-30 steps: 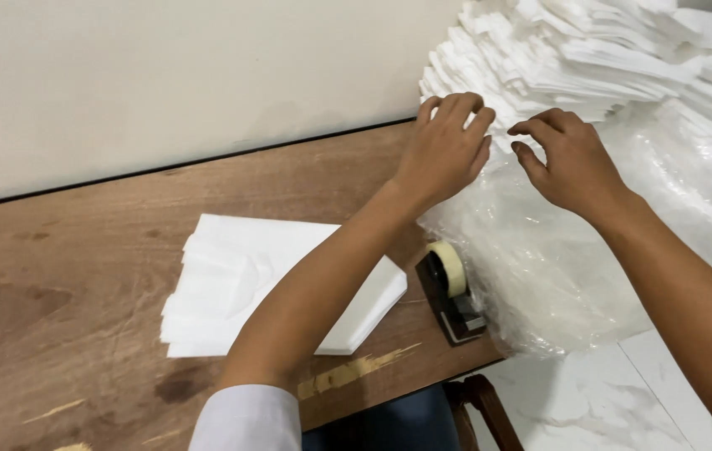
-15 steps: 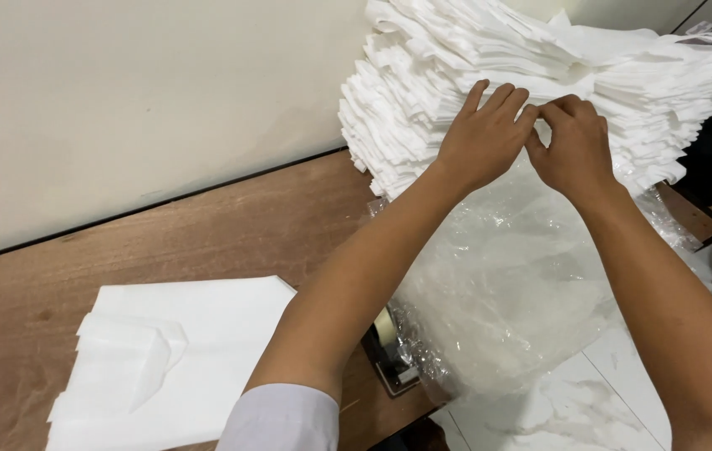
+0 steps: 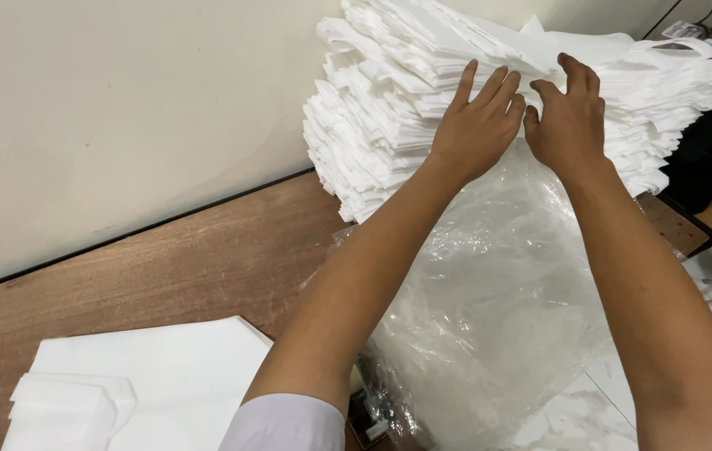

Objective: Folding white plastic bags and stacking them on a wooden table.

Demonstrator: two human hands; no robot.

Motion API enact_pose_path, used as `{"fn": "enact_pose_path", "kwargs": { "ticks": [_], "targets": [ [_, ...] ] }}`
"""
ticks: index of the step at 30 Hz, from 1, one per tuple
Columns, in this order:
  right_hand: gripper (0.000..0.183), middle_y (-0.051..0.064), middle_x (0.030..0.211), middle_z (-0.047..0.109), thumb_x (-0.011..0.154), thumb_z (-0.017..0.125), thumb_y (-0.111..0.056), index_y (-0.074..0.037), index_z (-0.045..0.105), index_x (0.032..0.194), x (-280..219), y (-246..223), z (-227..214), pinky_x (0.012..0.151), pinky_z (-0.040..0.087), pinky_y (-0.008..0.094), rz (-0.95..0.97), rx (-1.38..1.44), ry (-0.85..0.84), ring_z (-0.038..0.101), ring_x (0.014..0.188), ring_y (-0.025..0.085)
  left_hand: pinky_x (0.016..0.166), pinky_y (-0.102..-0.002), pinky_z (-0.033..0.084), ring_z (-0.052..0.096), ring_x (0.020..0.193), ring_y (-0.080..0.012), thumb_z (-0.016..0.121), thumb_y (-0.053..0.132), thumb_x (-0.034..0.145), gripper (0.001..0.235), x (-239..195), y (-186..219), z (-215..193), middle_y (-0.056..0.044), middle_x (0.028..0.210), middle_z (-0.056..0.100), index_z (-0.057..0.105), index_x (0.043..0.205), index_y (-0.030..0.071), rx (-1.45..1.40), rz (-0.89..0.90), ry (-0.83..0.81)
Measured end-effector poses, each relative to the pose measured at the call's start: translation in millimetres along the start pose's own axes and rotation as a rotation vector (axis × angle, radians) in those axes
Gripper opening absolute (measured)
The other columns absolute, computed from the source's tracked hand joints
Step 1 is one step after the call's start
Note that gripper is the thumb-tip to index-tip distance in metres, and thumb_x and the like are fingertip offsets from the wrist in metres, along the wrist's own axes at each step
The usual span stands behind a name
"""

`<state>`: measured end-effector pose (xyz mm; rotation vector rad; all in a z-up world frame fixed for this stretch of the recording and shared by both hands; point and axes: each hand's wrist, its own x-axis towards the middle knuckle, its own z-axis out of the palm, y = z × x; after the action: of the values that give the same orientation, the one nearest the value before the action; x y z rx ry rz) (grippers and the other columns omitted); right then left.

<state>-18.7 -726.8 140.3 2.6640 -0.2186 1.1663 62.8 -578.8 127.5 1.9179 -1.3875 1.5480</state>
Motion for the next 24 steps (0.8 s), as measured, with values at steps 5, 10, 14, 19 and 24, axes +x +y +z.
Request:
{"fn": "enact_pose_path", "kwargs": {
  "ticks": [5,10,14,19,24],
  "targets": [
    [0.036,0.023,0.131,0.053,0.091,0.059,-0.004,0.007,0.061,0.125,3,14,17,0.087,0.044,0.053,0.008,0.068,-0.008,0.044,0.122,0.037,0.109,-0.053,0.028,0.05,0.118,-0.0253,0.065,0.008,0.082,0.014,5,-6,-6,-0.013,0.122,0.055,0.068,0.095,0.01,0.041,-0.009,0.047],
    [0.032,0.024,0.127,0.051,0.089,0.056,0.01,0.015,0.06,0.121,5,-15,-36,0.086,0.049,0.049,-0.128,0.232,0.257,0.055,0.11,0.039,0.113,-0.054,0.025,0.043,0.132,-0.0267,0.066,0.0,0.082,0.046,15,-14,-22,-0.016,0.139,0.042,0.051,0.125,0.008,-0.051,-0.089,-0.154],
    [0.032,0.025,0.13,0.046,0.09,0.052,0.017,0.019,0.057,0.122,1,-35,-65,0.091,0.046,0.047,-0.175,0.389,0.433,0.049,0.119,0.04,0.116,-0.045,0.035,0.038,0.143,-0.0209,0.056,-0.005,0.087,0.068,26,-20,-51,-0.011,0.151,0.024,0.029,0.146,0.014,0.117,-0.164,-0.26],
    [0.027,0.027,0.127,0.044,0.093,0.049,0.019,0.024,0.055,0.118,1,-62,-99,0.094,0.053,0.051,-0.281,0.461,0.582,0.048,0.116,0.042,0.119,-0.04,0.031,0.04,0.142,-0.0106,0.049,0.0,0.09,0.064,40,-37,-80,0.004,0.151,0.037,0.025,0.146,0.021,0.066,-0.317,-0.203],
    [0.019,0.027,0.123,0.047,0.099,0.048,0.013,0.026,0.058,0.11,7,-90,-136,0.087,0.054,0.051,-0.348,0.498,0.666,0.048,0.11,0.041,0.102,-0.048,0.03,0.062,0.097,-0.018,0.06,0.007,0.088,0.015,47,-66,-94,0.001,0.1,0.065,0.059,0.1,0.015,-0.228,-0.285,0.168]
  ]
}}
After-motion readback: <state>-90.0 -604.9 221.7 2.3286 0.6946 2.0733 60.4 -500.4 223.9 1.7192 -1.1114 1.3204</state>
